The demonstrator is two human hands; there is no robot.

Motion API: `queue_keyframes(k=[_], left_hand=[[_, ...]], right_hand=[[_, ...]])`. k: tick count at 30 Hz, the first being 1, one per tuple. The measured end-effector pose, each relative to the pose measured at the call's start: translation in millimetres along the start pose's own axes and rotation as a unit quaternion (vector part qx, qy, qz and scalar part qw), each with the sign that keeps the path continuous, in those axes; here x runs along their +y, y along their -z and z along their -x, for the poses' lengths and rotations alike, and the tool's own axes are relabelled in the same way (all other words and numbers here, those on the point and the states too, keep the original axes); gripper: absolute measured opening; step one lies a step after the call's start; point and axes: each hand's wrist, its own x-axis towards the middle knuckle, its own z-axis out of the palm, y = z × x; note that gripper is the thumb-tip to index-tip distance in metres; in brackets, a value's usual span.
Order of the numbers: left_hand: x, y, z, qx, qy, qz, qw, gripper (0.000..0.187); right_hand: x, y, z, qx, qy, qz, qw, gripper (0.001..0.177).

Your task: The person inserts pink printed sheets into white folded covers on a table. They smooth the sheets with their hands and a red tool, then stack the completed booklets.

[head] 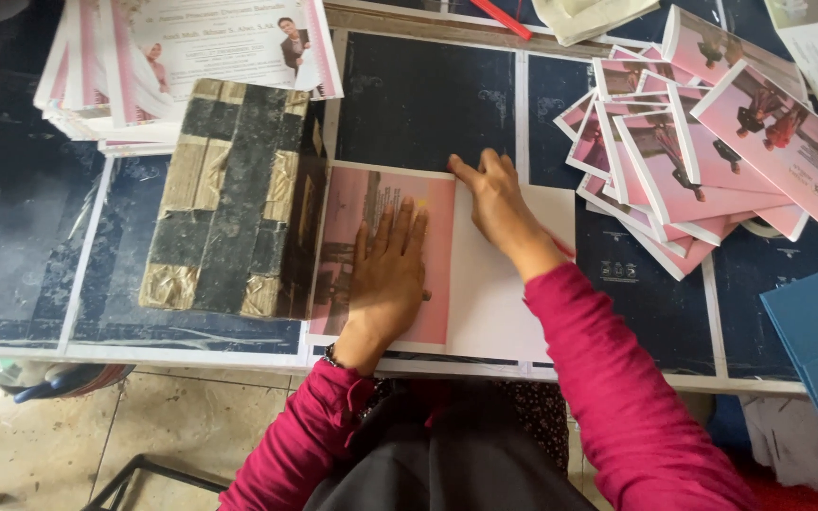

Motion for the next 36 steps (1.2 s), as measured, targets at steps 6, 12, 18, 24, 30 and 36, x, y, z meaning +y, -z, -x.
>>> queue_keyframes(k=[6,12,18,24,30,36], left_hand=[[0,12,2,0.002,-0.007,0.016,1.0,0.088],[-5,-2,-2,0.016,0.007,0.034,0.999,0.071],[-6,-6,-1,0.04,-0.008,0.023,0.999,0.063],[-12,-20,-4,0.072,-0.015,0.011,0.997,0.061],[-21,-23,-3,0.119,0.013,0.124,0.985,0.047],[-26,-16,1,0.203,0.008,0.281,0.938,0.032]], right_hand=[[-28,8,107,0.021,0.063,-0.008,0.998,0.05],[-79,14,147,-0.019,0.169,-0.048,0.984,0.028],[-89,28,185,-0.029,0.253,-0.006,0.967,0.05],[-79,37,187,-0.01,0.147,-0.112,0.983,0.038],[-85,-25,146,0.06,-0.216,-0.327,0.918,0.026],[-103,-56,136,0.067,-0.384,-0.574,0.72,0.011]])
